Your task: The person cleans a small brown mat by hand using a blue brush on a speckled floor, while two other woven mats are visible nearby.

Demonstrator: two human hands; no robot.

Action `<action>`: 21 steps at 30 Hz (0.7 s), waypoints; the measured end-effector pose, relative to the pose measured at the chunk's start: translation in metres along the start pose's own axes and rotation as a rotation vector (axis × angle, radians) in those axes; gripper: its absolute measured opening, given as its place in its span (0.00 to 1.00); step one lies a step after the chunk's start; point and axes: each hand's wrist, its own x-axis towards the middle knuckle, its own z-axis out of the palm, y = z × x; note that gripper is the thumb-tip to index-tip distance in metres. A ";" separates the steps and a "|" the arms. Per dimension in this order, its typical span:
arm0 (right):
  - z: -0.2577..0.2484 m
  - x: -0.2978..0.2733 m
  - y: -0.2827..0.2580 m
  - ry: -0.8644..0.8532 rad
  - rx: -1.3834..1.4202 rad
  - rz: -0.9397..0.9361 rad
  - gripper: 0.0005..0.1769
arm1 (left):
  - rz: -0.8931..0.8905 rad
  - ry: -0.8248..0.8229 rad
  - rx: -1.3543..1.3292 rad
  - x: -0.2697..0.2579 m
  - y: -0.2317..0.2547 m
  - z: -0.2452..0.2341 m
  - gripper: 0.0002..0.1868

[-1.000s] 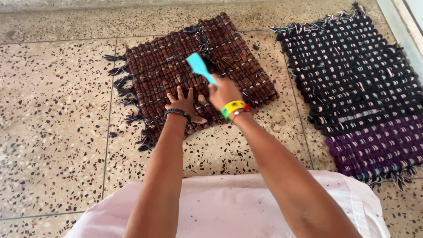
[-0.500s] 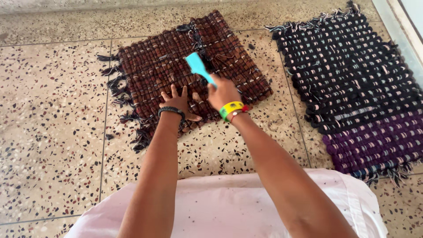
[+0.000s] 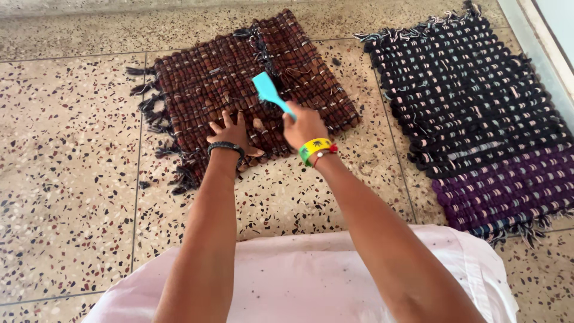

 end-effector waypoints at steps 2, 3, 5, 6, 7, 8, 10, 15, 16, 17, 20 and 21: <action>-0.003 0.000 0.004 0.074 -0.061 -0.006 0.18 | -0.034 0.003 -0.017 0.002 0.002 0.000 0.73; -0.002 0.001 0.001 -0.031 -0.048 0.100 0.18 | -0.041 0.002 -0.017 0.002 0.002 0.000 0.72; 0.003 -0.003 -0.009 -0.167 0.017 0.169 0.19 | -0.052 -0.001 -0.020 0.002 0.005 0.002 0.71; 0.010 -0.010 -0.018 -0.197 0.067 0.133 0.20 | -0.052 0.015 -0.027 0.001 0.006 0.002 0.70; 0.013 -0.017 -0.022 -0.227 0.117 0.099 0.22 | -0.051 0.029 -0.033 0.000 0.007 0.002 0.69; 0.012 -0.020 -0.023 -0.171 0.110 -0.021 0.21 | -0.049 0.044 -0.039 0.000 0.008 0.003 0.69; 0.011 -0.023 -0.027 -0.065 0.096 -0.266 0.20 | -0.038 0.072 -0.052 -0.003 0.006 0.004 0.66; -0.018 -0.007 -0.009 -0.192 0.089 0.243 0.22 | -0.034 0.133 -0.077 -0.003 0.006 0.005 0.62; -0.019 -0.006 -0.002 -0.125 0.060 0.253 0.22 | -0.031 0.157 -0.082 -0.003 0.007 0.006 0.60; -0.015 -0.006 0.003 -0.029 0.029 0.166 0.21 | -0.028 0.182 -0.088 -0.002 0.008 0.006 0.59; 0.000 -0.008 0.010 0.033 0.025 0.053 0.21 | -0.033 0.208 -0.083 -0.001 0.010 0.008 0.55; 0.012 -0.013 0.001 -0.100 0.085 0.116 0.22 | -0.022 0.229 -0.073 -0.002 0.010 0.011 0.54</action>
